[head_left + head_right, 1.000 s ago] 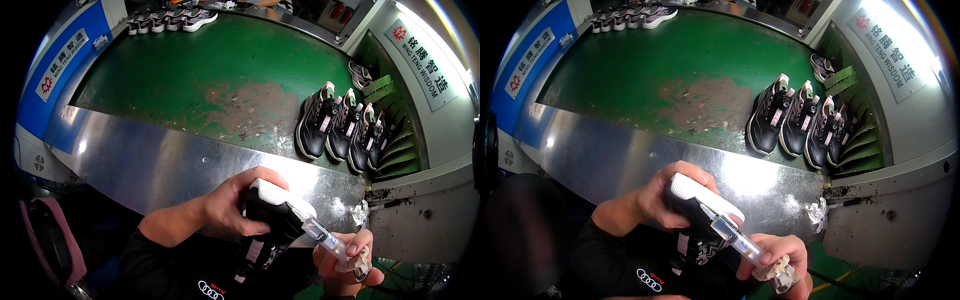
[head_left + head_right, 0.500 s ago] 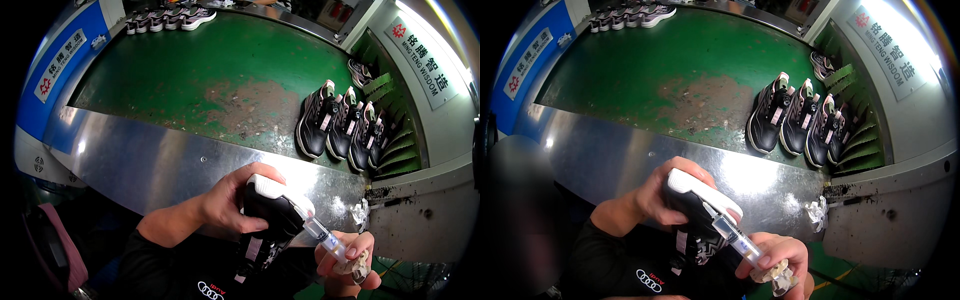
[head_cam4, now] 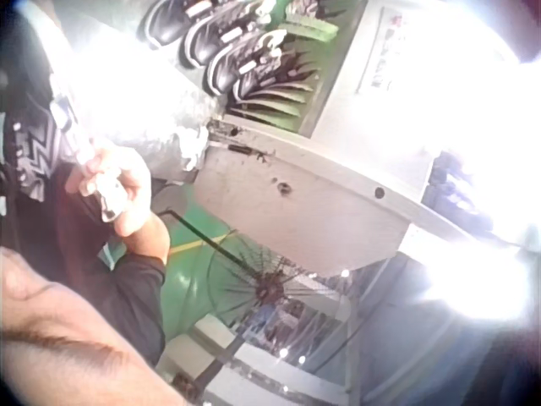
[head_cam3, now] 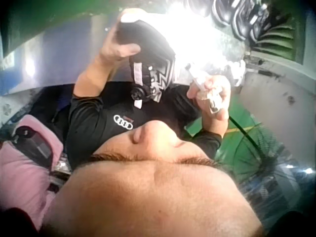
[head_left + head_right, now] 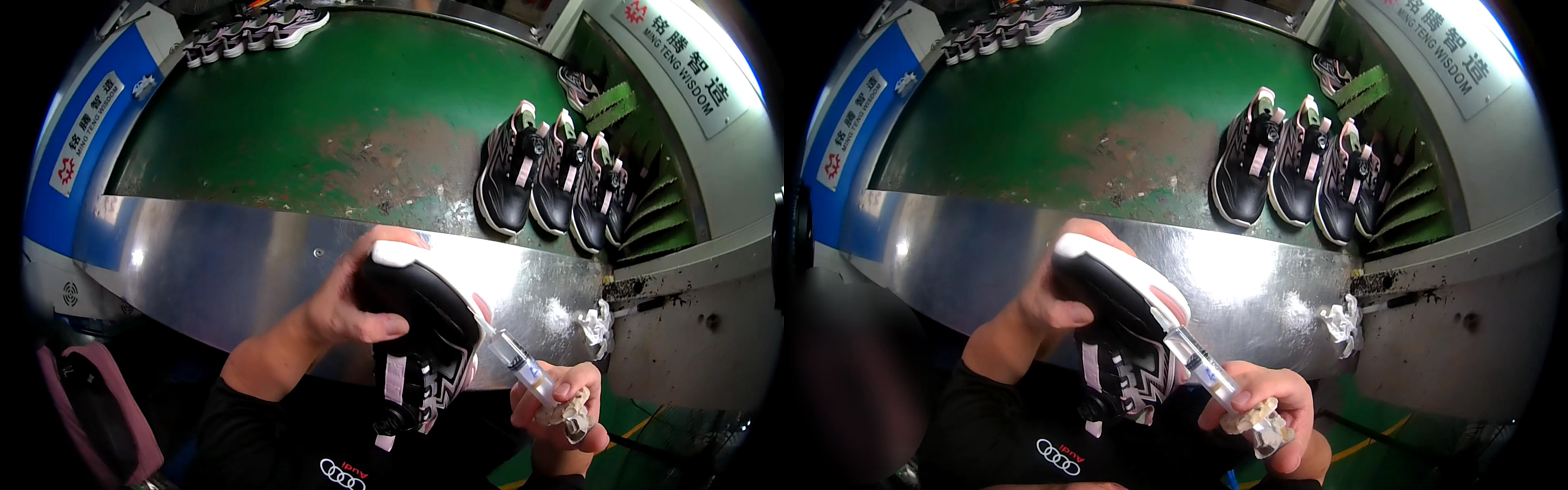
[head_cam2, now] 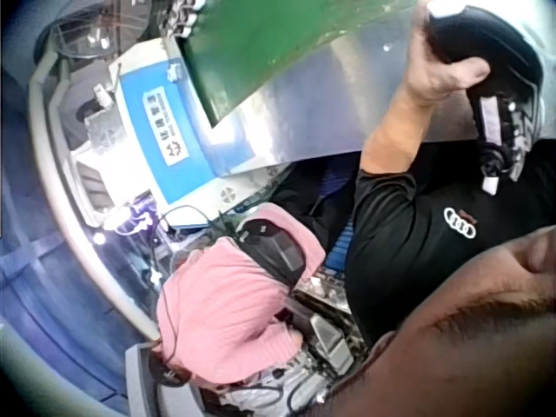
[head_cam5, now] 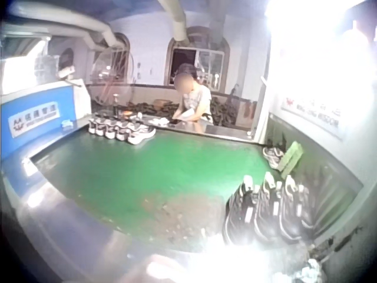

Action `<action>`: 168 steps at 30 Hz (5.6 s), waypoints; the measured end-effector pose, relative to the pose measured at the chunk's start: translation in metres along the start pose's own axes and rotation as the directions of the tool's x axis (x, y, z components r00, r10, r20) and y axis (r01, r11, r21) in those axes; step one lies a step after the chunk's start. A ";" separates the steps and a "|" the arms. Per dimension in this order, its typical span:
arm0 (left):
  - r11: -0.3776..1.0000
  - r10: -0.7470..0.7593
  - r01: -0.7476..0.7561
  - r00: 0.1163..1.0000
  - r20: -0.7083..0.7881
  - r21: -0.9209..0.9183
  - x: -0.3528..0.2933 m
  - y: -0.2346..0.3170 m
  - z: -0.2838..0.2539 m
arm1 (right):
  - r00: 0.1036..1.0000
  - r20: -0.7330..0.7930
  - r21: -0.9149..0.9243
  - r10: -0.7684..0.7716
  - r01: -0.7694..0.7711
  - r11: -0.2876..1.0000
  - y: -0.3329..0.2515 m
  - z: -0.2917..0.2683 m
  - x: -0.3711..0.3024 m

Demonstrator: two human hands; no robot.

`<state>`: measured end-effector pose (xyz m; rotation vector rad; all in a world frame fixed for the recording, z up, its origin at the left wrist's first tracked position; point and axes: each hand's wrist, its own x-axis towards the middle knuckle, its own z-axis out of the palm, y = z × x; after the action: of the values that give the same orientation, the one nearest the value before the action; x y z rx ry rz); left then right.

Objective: The person applies glue from a syringe to the edge of a shoe sole and then places the shoe on a conveyor belt.

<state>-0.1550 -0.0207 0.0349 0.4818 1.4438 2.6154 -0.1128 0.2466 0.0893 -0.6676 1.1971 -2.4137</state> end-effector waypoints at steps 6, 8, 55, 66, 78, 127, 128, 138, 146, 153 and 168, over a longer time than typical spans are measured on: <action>0.996 -0.033 0.027 0.997 -0.064 -0.085 0.004 -0.003 -0.006 | 1.000 0.008 0.099 -0.010 0.009 0.995 0.012 -0.014 -0.012; 0.995 -0.037 0.025 0.992 -0.122 -0.100 0.005 -0.004 -0.003 | 1.000 0.017 0.106 -0.005 0.003 0.994 0.016 -0.017 -0.014; 0.817 -0.306 0.152 0.932 -0.196 -0.556 0.024 -0.027 -0.029 | 1.000 0.019 -0.124 0.003 -0.001 0.992 0.049 -0.042 -0.087; 0.904 -0.387 0.256 0.832 -0.398 -0.342 0.015 -0.024 -0.058 | 0.999 -0.048 -0.101 0.010 -0.015 0.995 0.060 -0.047 -0.102; 0.901 -0.337 0.428 0.795 -0.504 0.072 -0.034 0.014 -0.076 | 0.993 -0.102 0.009 0.063 -0.062 0.998 0.074 -0.051 -0.099; 0.536 -0.706 0.501 0.707 -0.035 -0.680 -0.154 -0.015 0.045 | 0.984 -0.034 -0.309 0.173 -0.174 0.935 0.034 -0.001 -0.082; 0.496 -0.719 0.506 0.695 -0.006 -0.706 -0.155 -0.018 0.045 | 0.985 -0.033 -0.320 0.167 -0.169 0.932 0.030 0.001 -0.084; 0.342 -0.705 0.697 0.634 0.318 -0.630 -0.125 -0.059 0.060 | 0.983 -0.025 -0.499 0.181 -0.169 0.850 -0.027 0.018 -0.099; 0.242 -0.725 0.761 0.555 0.409 -0.602 -0.102 -0.088 0.079 | 0.977 -0.073 -0.589 0.202 -0.206 0.781 -0.060 0.027 -0.116; 0.321 -0.645 0.729 0.636 0.425 -0.605 -0.088 -0.114 0.088 | 0.989 -0.079 -0.687 0.128 -0.147 0.712 -0.065 0.024 -0.126; 0.285 -0.641 0.657 0.672 0.371 -0.698 -0.054 -0.120 0.112 | 0.998 -0.068 -0.949 0.001 -0.065 0.309 -0.047 0.032 -0.137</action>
<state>-0.0731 0.1202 -0.0229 -0.2039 0.1618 2.1477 0.0125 0.3232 0.1106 -0.8290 2.6621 -1.3849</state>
